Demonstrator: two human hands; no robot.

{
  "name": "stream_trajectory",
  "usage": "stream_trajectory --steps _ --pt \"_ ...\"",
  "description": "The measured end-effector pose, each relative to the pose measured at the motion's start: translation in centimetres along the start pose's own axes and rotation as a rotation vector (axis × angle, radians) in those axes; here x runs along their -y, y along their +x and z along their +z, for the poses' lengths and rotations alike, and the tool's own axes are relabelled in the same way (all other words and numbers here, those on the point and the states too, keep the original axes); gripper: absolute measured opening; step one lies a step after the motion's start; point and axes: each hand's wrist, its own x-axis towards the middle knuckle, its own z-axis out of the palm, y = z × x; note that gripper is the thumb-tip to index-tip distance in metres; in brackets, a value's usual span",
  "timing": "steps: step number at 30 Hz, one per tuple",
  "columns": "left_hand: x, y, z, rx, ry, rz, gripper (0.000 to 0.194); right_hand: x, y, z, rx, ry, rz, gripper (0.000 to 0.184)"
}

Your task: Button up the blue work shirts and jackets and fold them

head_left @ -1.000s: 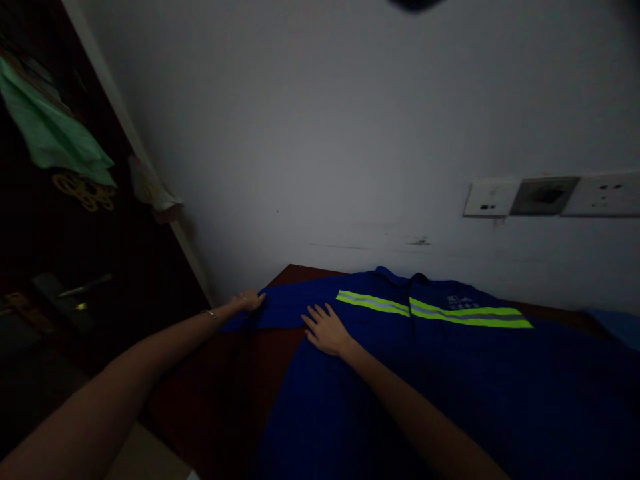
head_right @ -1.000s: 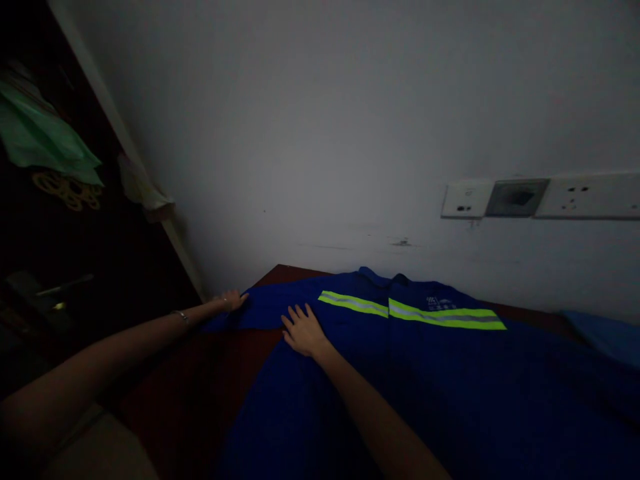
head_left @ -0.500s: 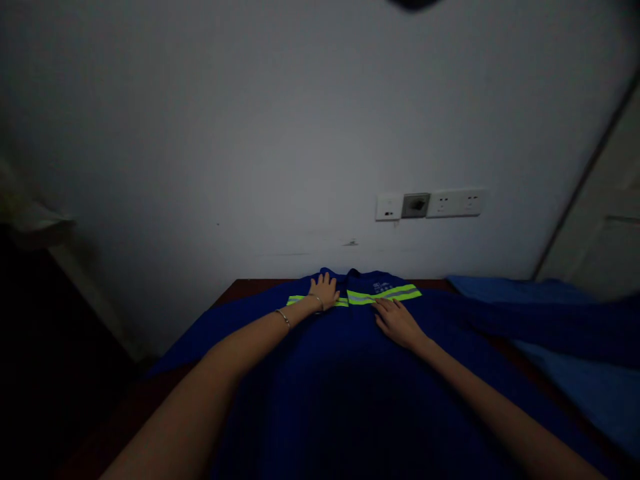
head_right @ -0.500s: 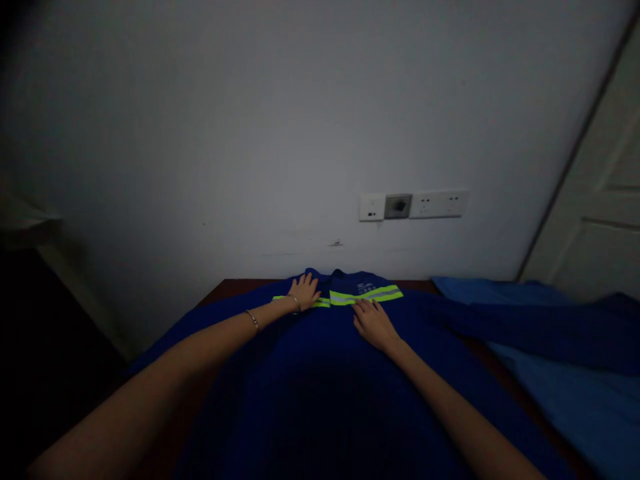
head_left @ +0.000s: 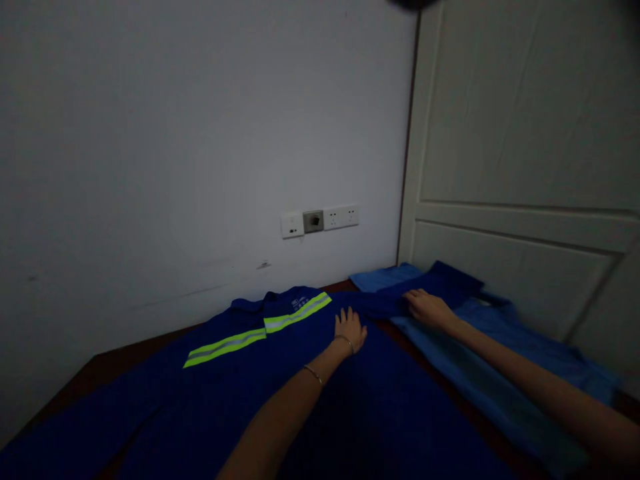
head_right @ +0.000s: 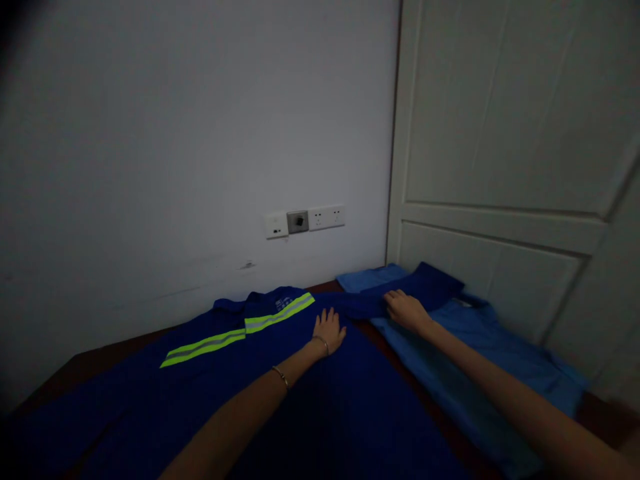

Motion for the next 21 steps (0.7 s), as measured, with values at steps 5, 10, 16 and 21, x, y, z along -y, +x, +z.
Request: stream_trajectory --steps 5,10,16,21 --pt "-2.3 1.7 0.1 -0.11 -0.072 -0.068 0.041 -7.3 -0.4 -0.5 0.044 -0.024 0.366 0.029" --pt "-2.4 2.0 -0.3 -0.126 -0.055 -0.005 0.032 -11.9 -0.8 -0.1 0.076 0.051 0.732 0.035" --pt "-1.9 1.7 -0.3 -0.127 -0.11 0.042 0.024 -14.7 -1.7 1.8 0.098 0.146 0.878 0.047" --pt "-1.7 1.6 0.1 -0.244 -0.183 0.03 0.031 -15.5 -1.6 3.7 0.033 0.214 0.948 0.056"
